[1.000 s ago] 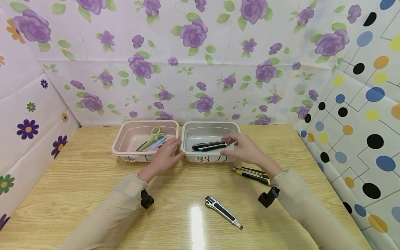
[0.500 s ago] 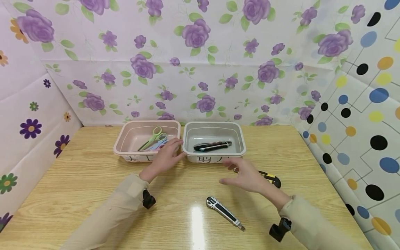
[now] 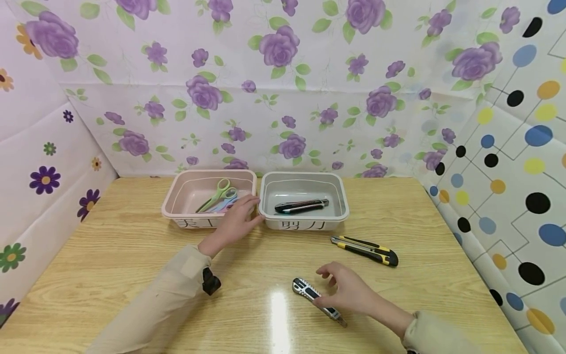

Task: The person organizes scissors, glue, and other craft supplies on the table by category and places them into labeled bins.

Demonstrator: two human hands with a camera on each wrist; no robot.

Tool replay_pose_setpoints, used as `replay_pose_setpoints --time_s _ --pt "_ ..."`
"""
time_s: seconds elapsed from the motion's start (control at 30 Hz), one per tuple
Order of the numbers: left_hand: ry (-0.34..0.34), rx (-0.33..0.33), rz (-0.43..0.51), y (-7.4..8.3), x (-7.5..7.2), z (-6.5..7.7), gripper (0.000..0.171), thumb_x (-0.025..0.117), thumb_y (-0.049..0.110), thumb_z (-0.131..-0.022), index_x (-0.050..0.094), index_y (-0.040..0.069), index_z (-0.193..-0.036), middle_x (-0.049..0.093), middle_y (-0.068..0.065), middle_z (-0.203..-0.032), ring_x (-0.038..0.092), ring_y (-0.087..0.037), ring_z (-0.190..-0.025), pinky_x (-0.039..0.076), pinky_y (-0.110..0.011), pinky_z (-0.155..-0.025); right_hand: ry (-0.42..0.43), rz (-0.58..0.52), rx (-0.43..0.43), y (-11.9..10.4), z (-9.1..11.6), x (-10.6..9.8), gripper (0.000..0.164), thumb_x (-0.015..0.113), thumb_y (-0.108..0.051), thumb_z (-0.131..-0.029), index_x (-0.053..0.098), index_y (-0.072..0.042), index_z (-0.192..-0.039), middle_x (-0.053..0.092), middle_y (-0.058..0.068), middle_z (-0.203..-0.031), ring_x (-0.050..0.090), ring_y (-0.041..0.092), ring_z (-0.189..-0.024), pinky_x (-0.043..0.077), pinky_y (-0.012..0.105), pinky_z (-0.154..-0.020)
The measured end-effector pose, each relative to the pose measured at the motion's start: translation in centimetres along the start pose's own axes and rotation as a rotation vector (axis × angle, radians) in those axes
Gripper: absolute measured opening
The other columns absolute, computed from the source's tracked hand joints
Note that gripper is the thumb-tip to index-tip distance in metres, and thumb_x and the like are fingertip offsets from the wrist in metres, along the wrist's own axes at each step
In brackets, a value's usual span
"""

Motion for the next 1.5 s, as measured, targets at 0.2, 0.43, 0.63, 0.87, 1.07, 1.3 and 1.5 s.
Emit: replay_pose_setpoints --time_s 0.2,0.43,0.63,0.87,1.07,1.3,1.5 --pt "-0.022 -0.025 0.0 0.0 -0.1 -0.2 0.046 0.066 0.021 -0.084 0.055 -0.007 -0.118 0.052 -0.015 -0.122 0.046 -0.027 -0.116 0.039 -0.038 -0.098 0.037 0.037 0.032 0.3 0.4 1.0 0.06 0.077 -0.036 -0.069 0.056 0.002 -0.11 0.054 0.006 -0.093 0.053 0.016 -0.079 0.046 0.024 -0.063" --pt "-0.048 -0.044 -0.007 0.0 -0.1 -0.3 0.046 0.065 0.022 -0.085 0.054 -0.006 -0.12 0.052 -0.015 -0.123 0.045 -0.026 -0.117 0.037 -0.036 -0.099 0.009 0.056 0.026 1.2 0.4 2.4 0.05 0.081 -0.03 -0.065 0.057 -0.002 -0.099 0.05 0.001 -0.082 0.047 0.007 -0.07 0.043 0.021 -0.058" --pt "-0.055 -0.055 -0.008 0.0 -0.1 -0.2 0.046 0.065 0.022 -0.085 0.054 -0.006 -0.12 0.052 -0.014 -0.123 0.045 -0.026 -0.117 0.037 -0.036 -0.099 -0.037 0.085 0.034 1.4 0.1 2.8 0.035 0.078 -0.011 -0.065 0.057 -0.006 -0.093 0.049 -0.003 -0.075 0.044 0.006 -0.064 0.039 0.02 -0.054" --pt "-0.064 -0.059 -0.003 -0.1 0.0 -0.2 0.047 0.064 0.023 -0.085 0.053 -0.006 -0.121 0.051 -0.014 -0.125 0.043 -0.026 -0.12 0.035 -0.036 -0.101 -0.028 0.083 0.046 1.4 -0.1 2.7 0.023 0.071 0.001 -0.067 0.058 -0.007 -0.085 0.051 -0.003 -0.073 0.045 0.006 -0.064 0.039 0.02 -0.053" --pt "-0.057 -0.055 -0.01 -0.3 0.1 -0.3 0.047 0.065 0.023 -0.085 0.054 -0.006 -0.12 0.051 -0.014 -0.125 0.043 -0.026 -0.12 0.036 -0.036 -0.101 -0.019 0.066 0.038 1.8 -0.2 2.6 0.021 0.071 0.0 -0.069 0.06 -0.006 -0.087 0.053 -0.003 -0.075 0.046 0.006 -0.066 0.04 0.02 -0.054" --pt "-0.052 -0.048 -0.01 -0.2 0.1 -0.3 0.047 0.066 0.023 -0.084 0.054 -0.006 -0.12 0.051 -0.015 -0.124 0.044 -0.027 -0.119 0.036 -0.037 -0.1 0.033 0.054 -0.011 2.3 -0.5 2.3 0.021 0.071 0.0 -0.068 0.063 -0.005 -0.086 0.055 -0.003 -0.074 0.048 0.004 -0.065 0.043 0.019 -0.055" --pt "-0.051 -0.042 -0.004 -0.1 0.1 -0.3 0.046 0.065 0.022 -0.085 0.054 -0.006 -0.12 0.051 -0.015 -0.123 0.044 -0.026 -0.118 0.037 -0.036 -0.1 0.042 0.028 -0.047 2.4 -0.6 1.7 0.018 0.073 -0.004 -0.07 0.066 -0.005 -0.087 0.059 -0.003 -0.078 0.052 0.004 -0.068 0.046 0.019 -0.057"
Point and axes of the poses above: each hand's wrist, its own z-axis away from the middle knuckle, its own x-axis out of the palm, y = z × x, the point moved 2 cm from there along -z, towards the middle knuckle
